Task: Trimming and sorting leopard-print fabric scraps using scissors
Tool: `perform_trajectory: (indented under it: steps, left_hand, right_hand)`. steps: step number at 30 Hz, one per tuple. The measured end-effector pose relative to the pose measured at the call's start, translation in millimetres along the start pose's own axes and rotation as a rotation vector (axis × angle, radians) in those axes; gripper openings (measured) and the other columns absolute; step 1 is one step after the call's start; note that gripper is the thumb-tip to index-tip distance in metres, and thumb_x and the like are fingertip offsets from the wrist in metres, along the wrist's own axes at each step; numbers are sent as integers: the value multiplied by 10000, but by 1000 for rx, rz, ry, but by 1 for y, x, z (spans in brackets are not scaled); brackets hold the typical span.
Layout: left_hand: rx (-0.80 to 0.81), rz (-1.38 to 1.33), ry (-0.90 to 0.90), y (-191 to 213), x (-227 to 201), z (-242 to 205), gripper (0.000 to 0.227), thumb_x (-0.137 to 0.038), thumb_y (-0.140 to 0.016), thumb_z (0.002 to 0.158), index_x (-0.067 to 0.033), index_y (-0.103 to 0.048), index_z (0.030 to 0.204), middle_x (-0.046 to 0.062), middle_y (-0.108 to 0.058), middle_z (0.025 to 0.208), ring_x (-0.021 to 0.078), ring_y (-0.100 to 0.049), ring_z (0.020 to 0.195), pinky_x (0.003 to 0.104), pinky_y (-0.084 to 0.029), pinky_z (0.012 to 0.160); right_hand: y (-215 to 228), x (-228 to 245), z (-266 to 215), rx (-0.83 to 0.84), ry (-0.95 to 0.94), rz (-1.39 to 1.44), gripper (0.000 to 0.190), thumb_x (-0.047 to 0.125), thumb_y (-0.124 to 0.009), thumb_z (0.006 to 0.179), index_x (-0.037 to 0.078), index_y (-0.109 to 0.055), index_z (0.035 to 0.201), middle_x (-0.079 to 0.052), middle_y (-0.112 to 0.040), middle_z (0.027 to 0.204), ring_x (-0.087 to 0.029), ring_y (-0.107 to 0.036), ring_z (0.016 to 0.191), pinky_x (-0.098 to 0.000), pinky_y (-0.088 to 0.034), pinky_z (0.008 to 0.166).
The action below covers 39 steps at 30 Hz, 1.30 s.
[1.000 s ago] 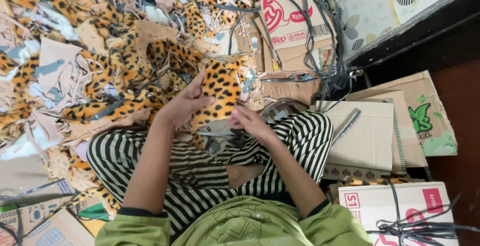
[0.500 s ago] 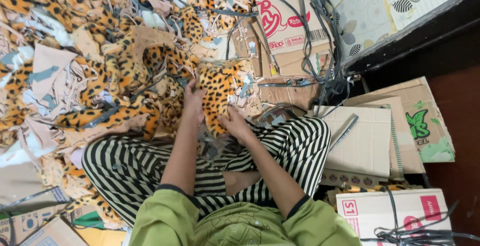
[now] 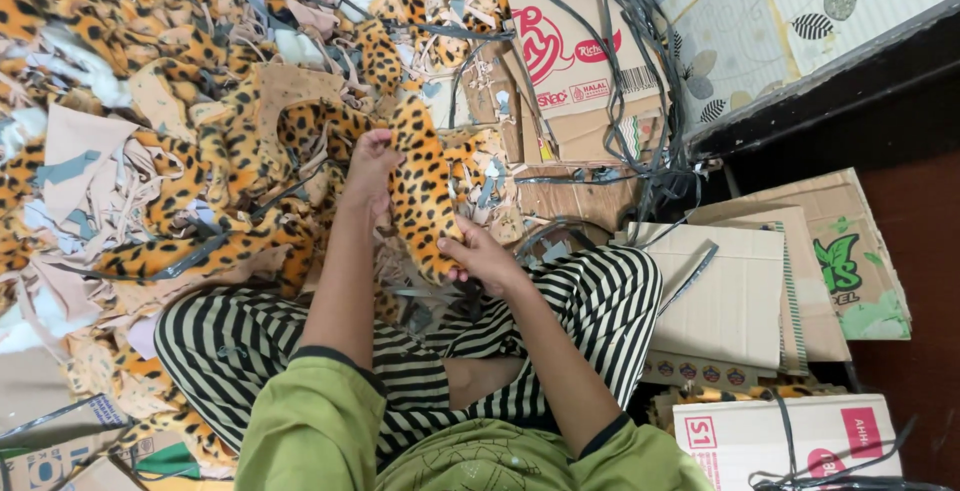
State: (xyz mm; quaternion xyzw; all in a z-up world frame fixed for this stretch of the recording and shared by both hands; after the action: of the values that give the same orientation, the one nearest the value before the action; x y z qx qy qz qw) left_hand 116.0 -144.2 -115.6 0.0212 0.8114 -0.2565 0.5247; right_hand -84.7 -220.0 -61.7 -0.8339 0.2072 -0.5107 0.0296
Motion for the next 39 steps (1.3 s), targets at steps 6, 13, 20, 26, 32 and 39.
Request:
perform_trajectory:
  steps: [6, 13, 20, 26, 32, 39]
  left_hand:
    - [-86, 264, 179, -42, -59, -70, 536, 49, -508, 918, -200, -627, 1378, 178, -352, 1603, 360, -276, 1516, 444, -322, 1201]
    - [-14, 481, 129, -20, -28, -22, 553, 56, -451, 947, -272, -692, 1322, 121, -422, 1568, 327, -350, 1485, 416, -370, 1168]
    - [-41, 794, -299, -16, -29, -17, 420, 102, -500, 917, -71, -699, 1245, 193, -456, 1456, 466, -391, 1388, 538, -361, 1172]
    - [-252, 621, -201, 25, -4, -85, 198, -151, -614, 953, -34, -632, 1112, 203, -621, 1051, 374, -610, 1047, 471, -503, 865]
    - [-92, 302, 413, 12, 10, -139, 568, -513, -552, 1024, -7, -544, 1282, 239, -612, 1178, 366, -650, 1061, 542, -542, 836]
    - [140, -59, 352, 55, 99, -61, 456, -195, -796, 918, -9, -593, 1281, 220, -712, 1107, 381, -752, 893, 530, -642, 670]
  right_hand:
    - [23, -77, 24, -56, -169, 55, 337, 131, -616, 991, -20, -546, 1284, -165, -712, 920, -198, -745, 600, -241, -647, 510]
    - [15, -63, 16, 5, -159, 40, 390, 115, -644, 981, -9, -526, 1331, -219, -722, 977, -273, -763, 677, -299, -657, 539]
    - [19, -63, 16, -20, -169, -19, 379, 202, -623, 1000, 69, -556, 1348, -164, -727, 1059, -233, -758, 725, -251, -632, 528]
    - [17, -48, 13, -41, -155, 12, 385, 233, -620, 1003, 132, -586, 1373, -84, -730, 1074, -174, -756, 717, -196, -617, 503]
    - [5, -37, 14, 31, -135, 142, 491, 179, -650, 986, 150, -520, 1458, -94, -703, 1140, -204, -767, 754, -212, -637, 527]
    - [9, -33, -10, -63, -161, 43, 676, 630, -314, 1043, 32, -467, 1320, -151, -639, 1030, -341, -721, 1005, -497, -594, 915]
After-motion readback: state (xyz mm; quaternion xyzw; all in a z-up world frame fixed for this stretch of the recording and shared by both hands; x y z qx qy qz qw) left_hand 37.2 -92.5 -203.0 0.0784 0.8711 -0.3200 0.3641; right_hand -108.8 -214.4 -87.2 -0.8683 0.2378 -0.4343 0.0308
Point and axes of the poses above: each hand's wrist, its own z-axis towards the middle knuckle, its own y-axis out of the back of the hand, x = y × z, the point moved 6 cm from there along z, towards the middle knuckle
